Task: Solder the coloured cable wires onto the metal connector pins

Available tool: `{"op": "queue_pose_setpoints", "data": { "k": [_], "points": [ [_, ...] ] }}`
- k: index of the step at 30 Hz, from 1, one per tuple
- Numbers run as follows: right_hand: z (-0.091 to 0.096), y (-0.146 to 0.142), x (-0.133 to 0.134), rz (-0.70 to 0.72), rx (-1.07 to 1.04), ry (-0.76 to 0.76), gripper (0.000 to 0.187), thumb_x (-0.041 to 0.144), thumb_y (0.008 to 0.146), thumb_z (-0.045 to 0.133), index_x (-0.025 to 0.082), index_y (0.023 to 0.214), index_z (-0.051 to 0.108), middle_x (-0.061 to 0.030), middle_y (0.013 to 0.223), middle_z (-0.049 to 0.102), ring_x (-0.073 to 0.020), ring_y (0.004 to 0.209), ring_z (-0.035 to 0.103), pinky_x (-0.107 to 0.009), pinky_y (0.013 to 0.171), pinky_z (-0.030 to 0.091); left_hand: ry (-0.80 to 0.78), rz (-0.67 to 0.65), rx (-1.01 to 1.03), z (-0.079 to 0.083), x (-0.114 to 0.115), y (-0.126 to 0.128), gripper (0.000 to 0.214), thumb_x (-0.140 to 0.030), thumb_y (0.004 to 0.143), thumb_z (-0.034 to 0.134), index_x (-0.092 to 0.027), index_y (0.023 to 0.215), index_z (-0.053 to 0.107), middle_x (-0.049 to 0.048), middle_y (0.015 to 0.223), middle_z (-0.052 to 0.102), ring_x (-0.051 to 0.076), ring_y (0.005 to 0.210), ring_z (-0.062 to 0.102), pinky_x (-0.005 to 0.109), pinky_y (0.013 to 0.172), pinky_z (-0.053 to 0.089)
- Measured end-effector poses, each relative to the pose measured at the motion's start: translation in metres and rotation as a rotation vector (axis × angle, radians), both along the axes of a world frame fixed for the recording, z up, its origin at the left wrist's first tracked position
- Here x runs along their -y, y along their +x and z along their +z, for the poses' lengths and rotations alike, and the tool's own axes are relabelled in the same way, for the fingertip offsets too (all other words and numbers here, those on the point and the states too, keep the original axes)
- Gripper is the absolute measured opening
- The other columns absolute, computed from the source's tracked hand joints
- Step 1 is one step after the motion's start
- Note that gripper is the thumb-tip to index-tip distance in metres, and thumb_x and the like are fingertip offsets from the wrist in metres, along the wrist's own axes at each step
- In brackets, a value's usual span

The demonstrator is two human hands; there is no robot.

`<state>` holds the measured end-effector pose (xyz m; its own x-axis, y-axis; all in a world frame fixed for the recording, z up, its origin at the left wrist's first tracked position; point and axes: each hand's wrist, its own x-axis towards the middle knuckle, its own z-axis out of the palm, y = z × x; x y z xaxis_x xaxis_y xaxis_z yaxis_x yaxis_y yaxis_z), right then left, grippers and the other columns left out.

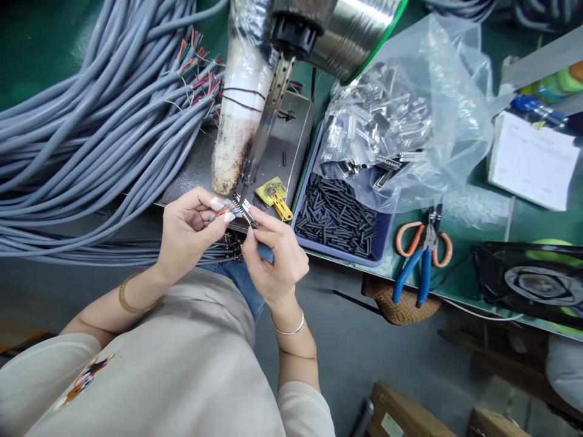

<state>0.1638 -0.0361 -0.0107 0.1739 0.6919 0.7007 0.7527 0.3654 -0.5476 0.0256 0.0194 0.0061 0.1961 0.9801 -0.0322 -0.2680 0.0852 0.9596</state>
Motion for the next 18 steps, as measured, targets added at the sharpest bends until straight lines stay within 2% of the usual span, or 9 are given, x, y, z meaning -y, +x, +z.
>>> {"op": "queue_pose_setpoints", "data": {
  "k": [13,18],
  "points": [
    [0.0045,0.0024,-0.0106,-0.023,0.061,0.035,0.017,0.014,0.087,0.077,0.025,0.095,0.066,-0.0022,0.106,0.082,-0.0197,0.092,0.080,-0.037,0.082,0.066,0.070,0.085,-0.109,0.0074,-0.0021,0.0036,0.023,-0.025,0.078,0.083,-0.018,0.073,0.061,-0.0042,0.066,0.060,0.004,0.053,0.050,0.016,0.048,0.040],
    [0.0032,0.0024,-0.0092,-0.013,0.097,0.057,0.018,0.014,0.086,0.078,0.025,0.094,0.066,-0.0028,0.108,0.082,-0.0175,0.090,0.079,-0.031,0.075,0.067,0.090,0.087,-0.114,0.0063,-0.0031,0.0009,0.022,-0.023,0.079,0.082,-0.018,0.074,0.061,-0.0048,0.066,0.058,0.004,0.052,0.048,0.016,0.048,0.039]
  ]
}}
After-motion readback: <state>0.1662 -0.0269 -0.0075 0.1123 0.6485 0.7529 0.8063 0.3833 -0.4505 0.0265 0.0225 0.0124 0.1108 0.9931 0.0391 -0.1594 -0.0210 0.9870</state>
